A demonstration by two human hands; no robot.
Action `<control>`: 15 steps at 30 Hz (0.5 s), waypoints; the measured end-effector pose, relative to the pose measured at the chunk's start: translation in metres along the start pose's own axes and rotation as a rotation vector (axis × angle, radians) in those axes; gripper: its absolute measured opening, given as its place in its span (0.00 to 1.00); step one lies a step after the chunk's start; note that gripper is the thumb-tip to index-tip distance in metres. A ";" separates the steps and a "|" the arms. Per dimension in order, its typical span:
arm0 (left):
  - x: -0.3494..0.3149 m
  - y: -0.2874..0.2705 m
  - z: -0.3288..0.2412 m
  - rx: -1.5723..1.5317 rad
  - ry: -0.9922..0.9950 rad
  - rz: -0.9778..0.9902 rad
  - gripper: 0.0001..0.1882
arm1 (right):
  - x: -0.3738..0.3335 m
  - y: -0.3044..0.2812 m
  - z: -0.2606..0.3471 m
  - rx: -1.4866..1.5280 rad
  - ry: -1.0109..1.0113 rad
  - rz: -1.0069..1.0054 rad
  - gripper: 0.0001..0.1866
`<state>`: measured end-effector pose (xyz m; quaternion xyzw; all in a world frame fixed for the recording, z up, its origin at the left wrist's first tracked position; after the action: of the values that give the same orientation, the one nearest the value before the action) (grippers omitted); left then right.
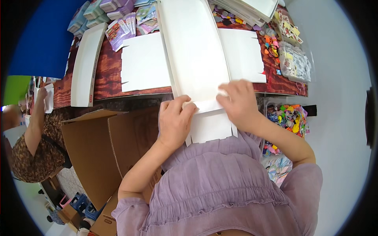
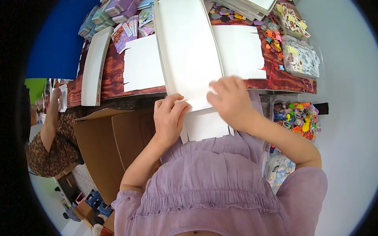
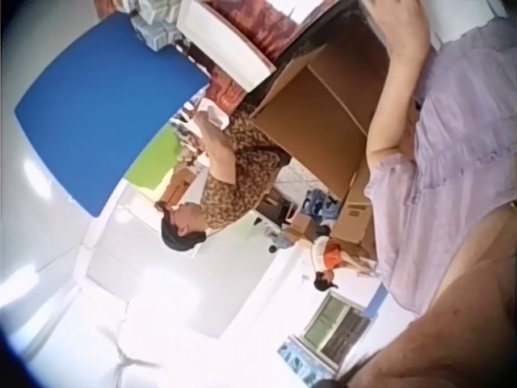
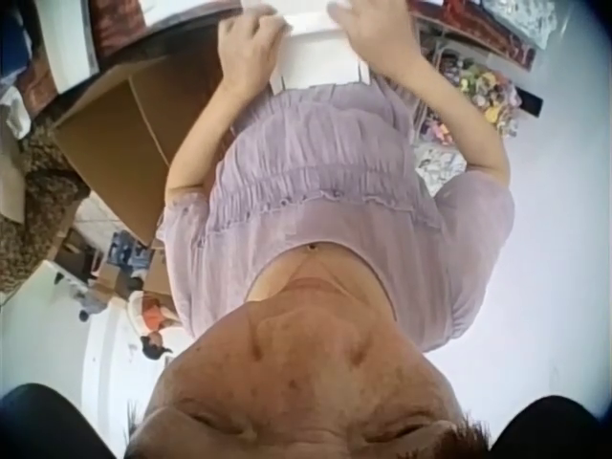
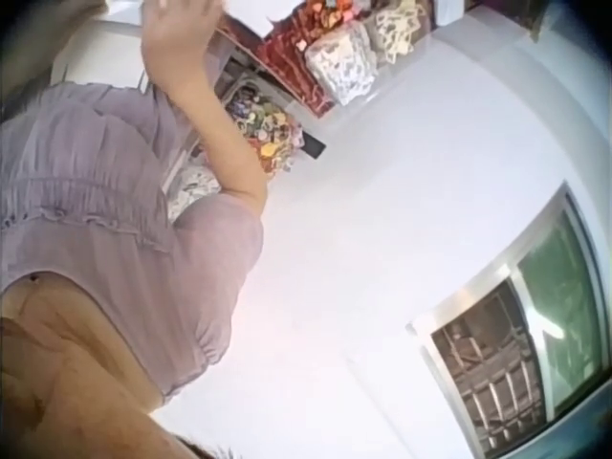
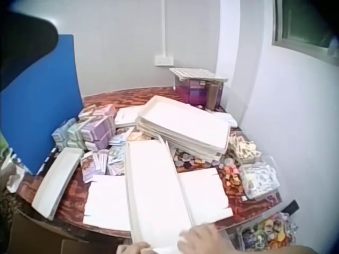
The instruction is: Folding and assembling white cardboard boxes from flat sheets.
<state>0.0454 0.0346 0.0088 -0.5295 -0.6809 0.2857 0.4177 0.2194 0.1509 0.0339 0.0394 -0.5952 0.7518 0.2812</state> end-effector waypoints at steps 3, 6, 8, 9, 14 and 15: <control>0.000 -0.003 -0.004 0.003 0.157 -0.002 0.08 | -0.009 0.016 0.009 0.008 -0.129 0.011 0.14; -0.009 0.005 0.000 0.095 0.201 0.002 0.08 | -0.011 0.018 0.011 0.081 -0.100 0.093 0.12; -0.005 0.000 -0.003 0.140 0.218 -0.025 0.08 | -0.007 0.018 0.010 0.115 -0.093 0.162 0.11; -0.003 -0.004 -0.007 0.184 0.233 -0.054 0.09 | -0.006 0.018 0.009 0.137 -0.069 0.180 0.11; 0.000 -0.015 -0.030 0.264 0.242 0.004 0.07 | -0.004 0.007 0.020 0.200 -0.011 0.256 0.08; -0.002 -0.012 -0.031 0.251 0.240 0.105 0.07 | -0.007 0.007 0.026 0.228 0.010 0.275 0.08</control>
<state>0.0672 0.0282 0.0332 -0.5384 -0.5564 0.3247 0.5433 0.2150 0.1236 0.0319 -0.0145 -0.5044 0.8460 0.1721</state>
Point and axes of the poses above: each hand's wrist, its own x-axis towards the middle knuckle, its own y-axis out of the palm, z = x × y, the point moved 3 cm from there along x, towards the middle knuckle, and after that the axes turned 1 degree about x, right-handed, at the moved point
